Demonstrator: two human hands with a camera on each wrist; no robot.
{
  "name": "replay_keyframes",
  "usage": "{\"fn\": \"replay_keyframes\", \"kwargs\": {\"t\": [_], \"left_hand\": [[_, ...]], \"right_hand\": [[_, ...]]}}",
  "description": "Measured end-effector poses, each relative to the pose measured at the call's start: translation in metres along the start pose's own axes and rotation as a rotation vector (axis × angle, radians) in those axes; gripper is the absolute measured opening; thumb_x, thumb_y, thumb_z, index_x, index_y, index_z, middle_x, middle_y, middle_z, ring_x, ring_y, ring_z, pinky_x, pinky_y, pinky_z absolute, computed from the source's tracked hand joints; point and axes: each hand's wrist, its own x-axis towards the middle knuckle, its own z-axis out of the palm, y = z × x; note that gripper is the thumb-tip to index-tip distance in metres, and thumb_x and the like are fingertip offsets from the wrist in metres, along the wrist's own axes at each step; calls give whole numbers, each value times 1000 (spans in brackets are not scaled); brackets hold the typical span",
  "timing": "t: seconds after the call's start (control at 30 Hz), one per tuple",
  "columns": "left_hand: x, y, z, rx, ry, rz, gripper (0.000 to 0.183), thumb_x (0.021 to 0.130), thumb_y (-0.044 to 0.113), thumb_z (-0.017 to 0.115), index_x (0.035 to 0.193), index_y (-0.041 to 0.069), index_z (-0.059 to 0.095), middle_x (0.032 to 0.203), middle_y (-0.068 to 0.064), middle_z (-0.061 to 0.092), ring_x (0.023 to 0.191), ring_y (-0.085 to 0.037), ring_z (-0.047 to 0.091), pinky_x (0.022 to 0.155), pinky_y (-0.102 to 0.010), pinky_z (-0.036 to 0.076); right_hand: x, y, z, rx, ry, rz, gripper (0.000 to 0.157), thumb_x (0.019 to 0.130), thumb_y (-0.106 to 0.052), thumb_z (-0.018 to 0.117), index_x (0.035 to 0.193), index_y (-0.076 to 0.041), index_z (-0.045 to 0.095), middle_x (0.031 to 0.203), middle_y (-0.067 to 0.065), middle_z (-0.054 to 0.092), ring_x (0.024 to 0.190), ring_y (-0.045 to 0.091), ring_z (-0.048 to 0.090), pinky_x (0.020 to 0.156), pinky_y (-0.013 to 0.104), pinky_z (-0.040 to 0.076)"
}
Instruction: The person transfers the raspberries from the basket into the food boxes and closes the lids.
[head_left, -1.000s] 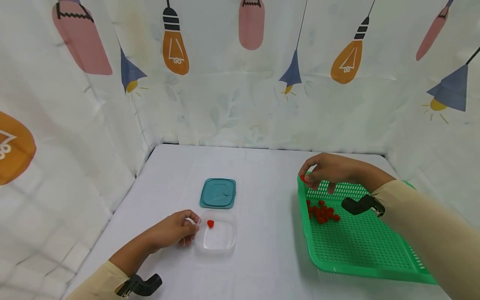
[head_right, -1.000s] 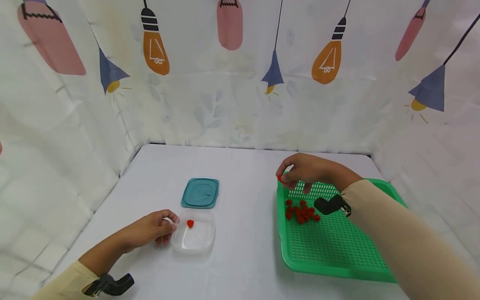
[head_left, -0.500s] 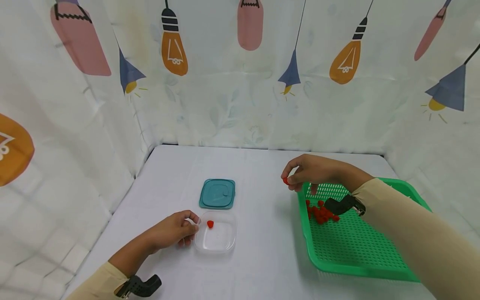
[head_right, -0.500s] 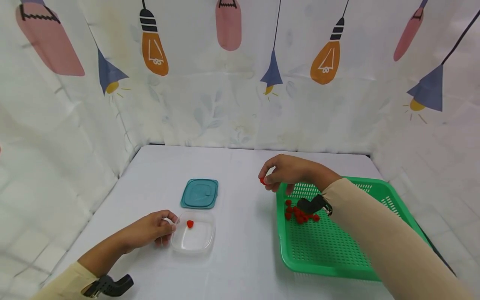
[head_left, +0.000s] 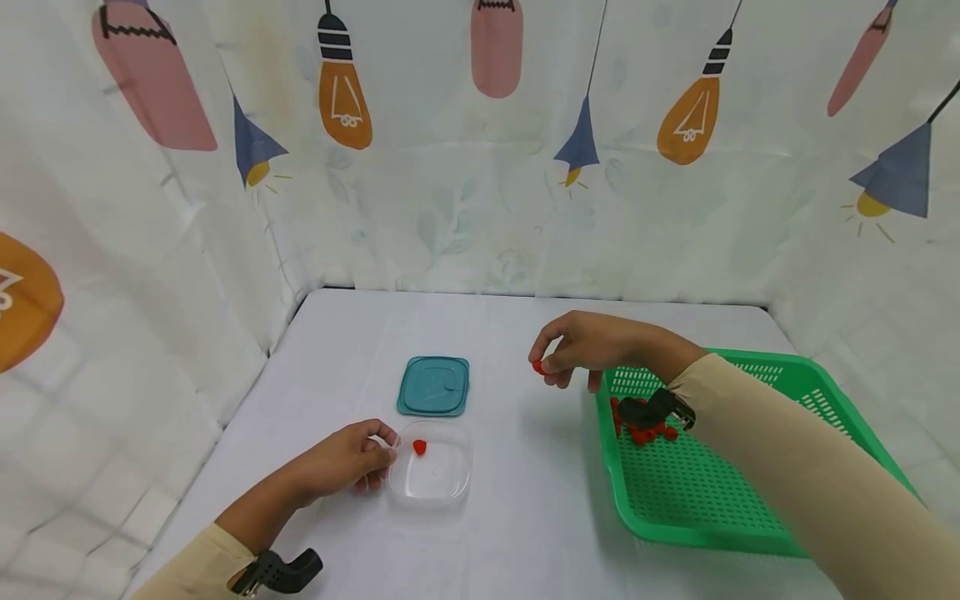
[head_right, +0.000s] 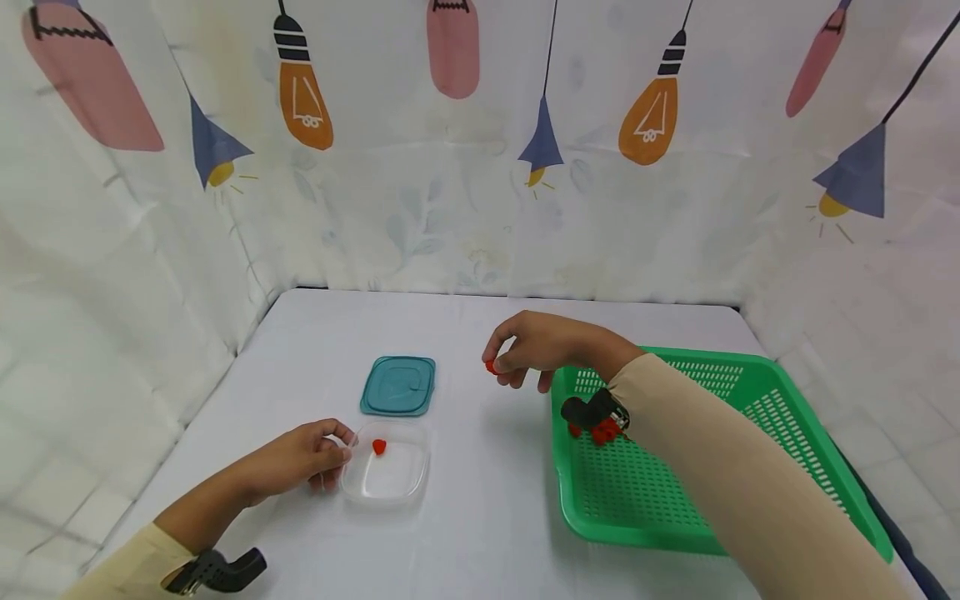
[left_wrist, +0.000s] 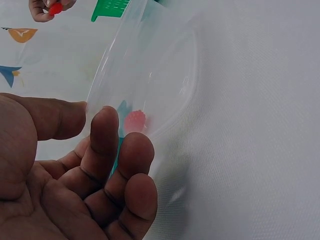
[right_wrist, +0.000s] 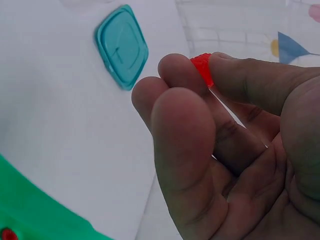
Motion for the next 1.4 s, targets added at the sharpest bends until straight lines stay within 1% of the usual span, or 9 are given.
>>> {"fn": "replay_keyframes", "kwargs": {"t": [0.17, 0.37, 0.57, 0.77, 1.0, 1.17, 1.3, 1.4], "left_hand": [[0, -2, 0, -5, -6, 13, 30, 100, 17, 64, 122, 1, 54, 78, -10, 64, 69, -25, 60, 63, -39, 51], [0, -2, -1, -6, -11, 21, 29, 100, 17, 64, 122, 1, 54, 78, -11, 64, 68, -25, 59, 63, -39, 50], [0, -1, 0, -3, 0, 1, 29, 100, 17, 64, 122, 2, 54, 78, -11, 64, 68, -26, 59, 64, -39, 50], [-1, 0, 0, 1, 7, -10, 28, 100, 17, 64, 122, 2, 54, 77, -11, 64, 68, -26, 59, 64, -39, 50], [0, -1, 0, 4, 13, -8, 28, 100, 17, 64, 122, 2, 54, 78, -10, 64, 69, -25, 59, 64, -39, 50], [0, -1, 1, 4, 15, -19, 27, 100, 17, 65, 121, 3, 55, 78, -10, 64, 69, -25, 59, 65, -38, 50], [-1, -1, 0, 4, 12, -9, 29, 100, 19, 65, 122, 3, 54, 78, -10, 64, 70, -25, 59, 65, -38, 50], [-1, -1, 0, 6, 9, 2, 30, 100, 19, 65, 122, 2, 54, 78, -10, 64, 70, -25, 59, 65, -39, 50]], "right_hand": [[7, -7, 7, -9, -5, -7, 16, 100, -20, 68, 116, -18, 70, 97, 10, 73, 96, 28, 69, 62, 44, 57], [14, -14, 14, -9, -23, -12, 15, 100, -19, 67, 115, -19, 70, 98, 10, 74, 96, 27, 69, 63, 43, 58], [22, -21, 23, -1, -54, -19, 16, 100, -19, 67, 115, -19, 70, 97, 9, 74, 96, 28, 70, 61, 42, 58], [27, -25, 31, 14, -73, -32, 16, 100, -15, 65, 116, -16, 70, 101, 16, 73, 97, 33, 70, 59, 41, 57], [33, -30, 42, 4, -77, -32, 14, 100, -14, 65, 113, -18, 70, 96, 11, 74, 91, 29, 72, 59, 41, 57], [38, -33, 49, 7, -89, -38, 14, 100, -15, 66, 113, -19, 70, 98, 13, 74, 93, 32, 72, 59, 41, 58], [41, -37, 54, 5, -98, -47, 13, 101, -14, 66, 112, -19, 70, 97, 13, 74, 91, 30, 72, 59, 41, 59], [43, -40, 59, 1, -101, -52, 13, 101, -13, 65, 111, -19, 70, 97, 12, 74, 91, 32, 72, 59, 41, 59]]}}
